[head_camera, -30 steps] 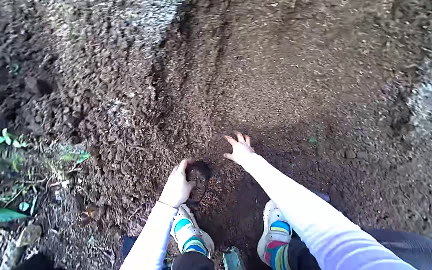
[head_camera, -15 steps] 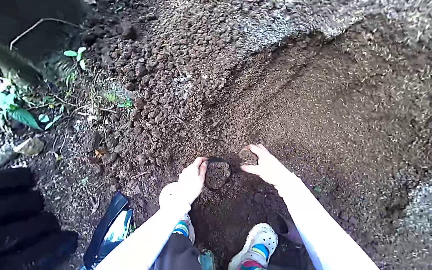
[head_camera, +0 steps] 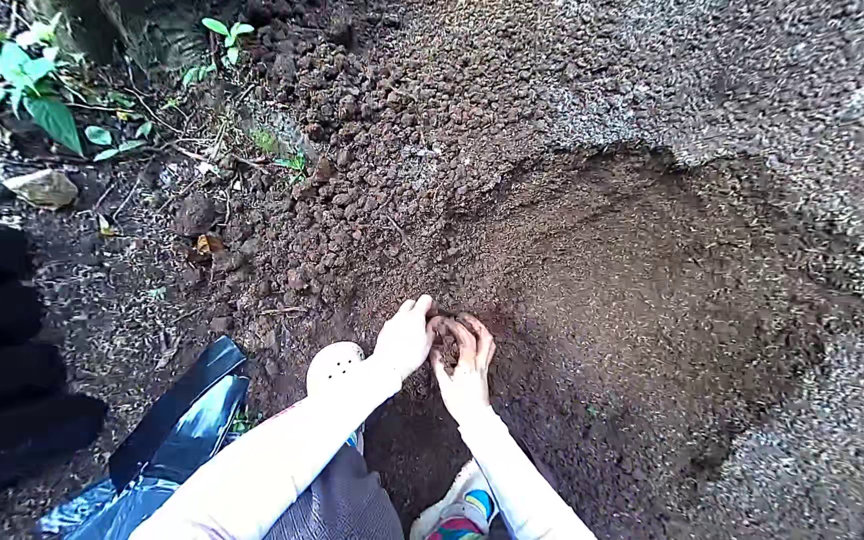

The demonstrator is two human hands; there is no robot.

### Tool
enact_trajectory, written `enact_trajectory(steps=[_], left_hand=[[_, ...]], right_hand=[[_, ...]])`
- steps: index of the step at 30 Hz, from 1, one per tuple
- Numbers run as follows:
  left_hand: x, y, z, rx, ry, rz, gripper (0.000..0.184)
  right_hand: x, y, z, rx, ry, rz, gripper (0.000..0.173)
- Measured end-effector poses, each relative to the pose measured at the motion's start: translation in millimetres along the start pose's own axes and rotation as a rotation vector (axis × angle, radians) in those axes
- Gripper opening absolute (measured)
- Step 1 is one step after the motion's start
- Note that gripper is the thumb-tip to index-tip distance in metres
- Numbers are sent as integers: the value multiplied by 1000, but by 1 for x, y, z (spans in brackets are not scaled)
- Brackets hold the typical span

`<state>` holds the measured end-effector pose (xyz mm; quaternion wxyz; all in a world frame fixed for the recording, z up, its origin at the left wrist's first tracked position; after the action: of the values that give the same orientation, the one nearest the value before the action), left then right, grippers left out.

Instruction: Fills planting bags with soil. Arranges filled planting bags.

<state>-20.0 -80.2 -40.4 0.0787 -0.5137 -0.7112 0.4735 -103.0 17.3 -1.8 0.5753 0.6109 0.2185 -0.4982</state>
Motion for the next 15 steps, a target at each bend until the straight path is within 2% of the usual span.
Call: enact_trajectory(steps=[4,8,12,15], left_hand=[[-2,19,-9,-86,49,-107,52],[11,26,-21,-108,222,-66,45],[13,14,-23,-52,246,-33,34],[12,13,-22,-43,234,-22,31]], right_hand=[[-15,1,-13,-4,-32,-19,61],[-20,4,-12,-19,20,-94,45],[-16,19,13,-107,138,-121,25],[-4,21,19,-77,303,-177,22]])
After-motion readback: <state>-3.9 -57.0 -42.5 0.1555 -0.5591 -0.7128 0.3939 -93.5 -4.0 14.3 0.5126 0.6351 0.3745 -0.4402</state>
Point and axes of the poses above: each hand's wrist, its own z-axis towards the middle knuckle, its own x-axis out of the palm, y = z × x, the point moved 8 cm from there along z, towards the middle knuckle, and after that the axes turned 1 degree about y, right-handed, at the moved point
